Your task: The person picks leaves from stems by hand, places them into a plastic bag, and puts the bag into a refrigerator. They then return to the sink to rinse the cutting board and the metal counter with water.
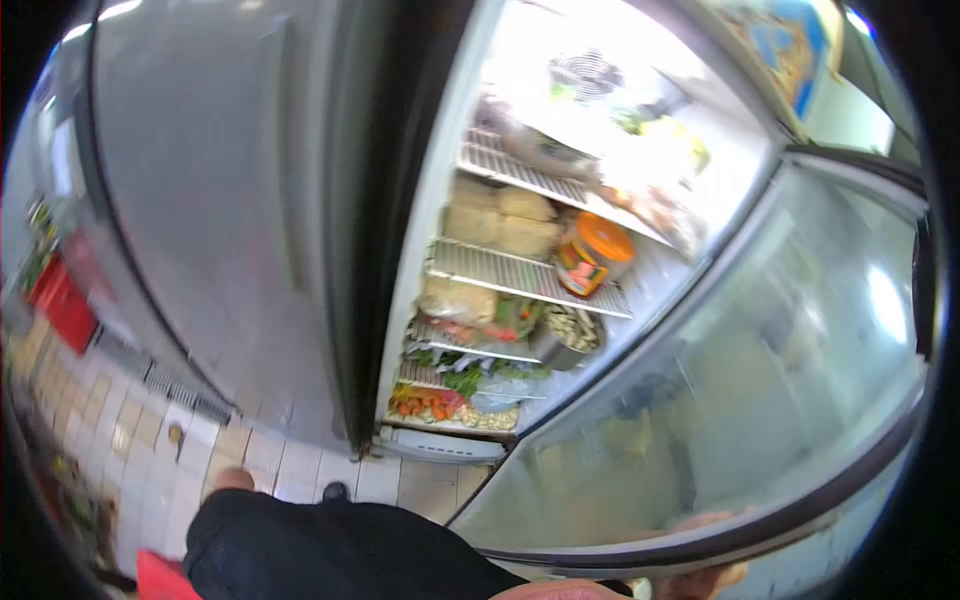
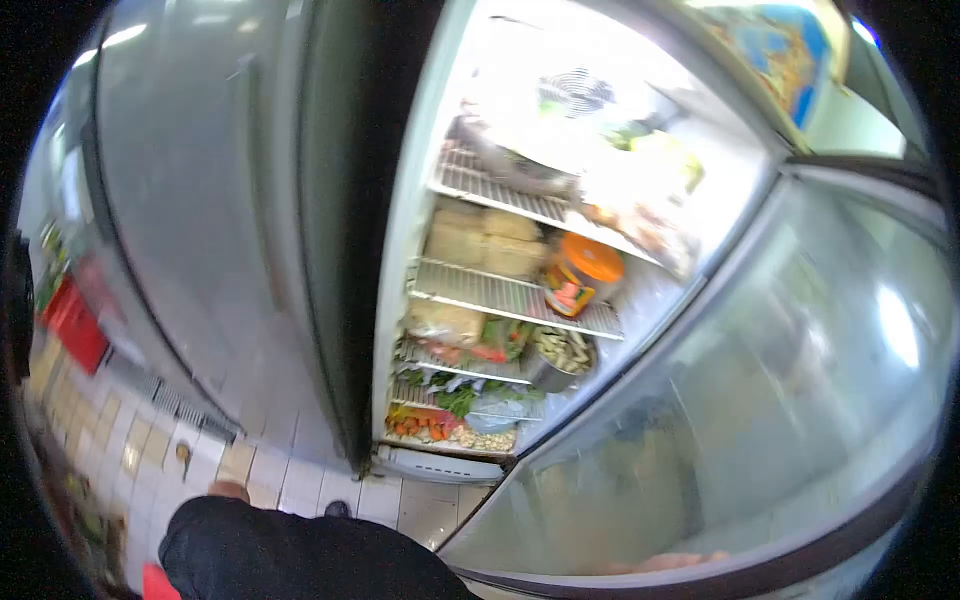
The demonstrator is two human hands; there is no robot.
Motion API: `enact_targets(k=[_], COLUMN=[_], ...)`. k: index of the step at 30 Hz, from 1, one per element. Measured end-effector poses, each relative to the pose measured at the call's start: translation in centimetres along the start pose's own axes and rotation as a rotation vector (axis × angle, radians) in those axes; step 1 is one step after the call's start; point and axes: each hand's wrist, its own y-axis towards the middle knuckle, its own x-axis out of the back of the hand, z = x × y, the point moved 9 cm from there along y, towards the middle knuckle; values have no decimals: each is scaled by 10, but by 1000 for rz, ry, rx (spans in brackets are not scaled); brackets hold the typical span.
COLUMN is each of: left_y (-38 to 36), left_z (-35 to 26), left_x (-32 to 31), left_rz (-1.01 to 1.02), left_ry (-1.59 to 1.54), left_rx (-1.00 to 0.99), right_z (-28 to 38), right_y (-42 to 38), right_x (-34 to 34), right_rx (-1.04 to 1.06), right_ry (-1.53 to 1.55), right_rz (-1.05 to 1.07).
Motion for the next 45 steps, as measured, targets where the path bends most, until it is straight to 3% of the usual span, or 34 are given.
enact_targets(k=[2,4,5,6,7,8,10,11,13,15,19,20,22,25,26,27,28,29,30,31,32,34,36,39,41,45], left_y=[-14,33,38,39,-6,-3,-18,-34,-53,-76,-132,-152,-220,-306,-327,-347,-356,-358,-360,-362,-358,-348,-337,-317,-308,-334], left_z=[32,35,45,15,-58,-72,-132,-149,-130,-92,66,112,189,260,277,292,306,322,335,344,349,356,354,368,385,452], left_x=[-5,-22,-27,-24,36,25,33,38,25,6,-86,-113,-166,-190,-186,-180,-178,-180,-181,-178,-174,-159,-141,-155,-146,-75], left_rz=[-100,-63,-161,-72,-115,-66,43,66,42,-2,-62,-41,-27,-7,-51,-95,-98,-102,-104,-172,-244,-347,-329,-172,-9,22], left_ry=[-40,-45,-145,-305,-320,-483,-468,-469,-615,-719,-720,-678,-946,-1094,-1071,-1043,-1046,-1045,-1042,-1113,-1186,-1316,-1388,-1362,-1120,-1056], left_rx=[69,150,369,336,216,296,46,-79,-24,98,474,571,952,1156,1185,1212,1206,1198,1186,1178,1167,1143,1094,1027,893,908], right_z=[-25,-49,-59,-66,-70,-72,-68,-61,-38,12,144,165,187,162,144,140,124,71,44,18,1,-8,3,29,49,90], right_y=[-4,-13,-20,-26,-34,-40,-56,-63,-79,-102,-188,-214,-290,-485,-560,-625,-687,-780,-833,-886,-885,-893,-904,-950,-996,-1120], right_x=[-31,-70,-92,-113,-134,-157,-208,-238,-297,-365,-503,-542,-618,-694,-694,-683,-658,-606,-547,-477,-412,-327,-293,-325,-370,-515], right_rx=[8,-9,-18,-31,-44,-55,-54,-52,-45,-26,277,167,-107,-503,-586,-608,-475,-337,-342,-264,-401,-626,-796,-867,-833,-490], right_ry=[-25,-10,12,34,65,107,206,273,442,652,890,932,961,666,362,305,269,74,-26,-219,-456,-667,-748,-734,-665,-335], right_rz=[-18,-22,-26,-25,-25,-22,-2,18,65,186,777,858,1056,1472,1702,1897,1969,2160,2336,2661,2591,2692,2769,2851,2905,2994])
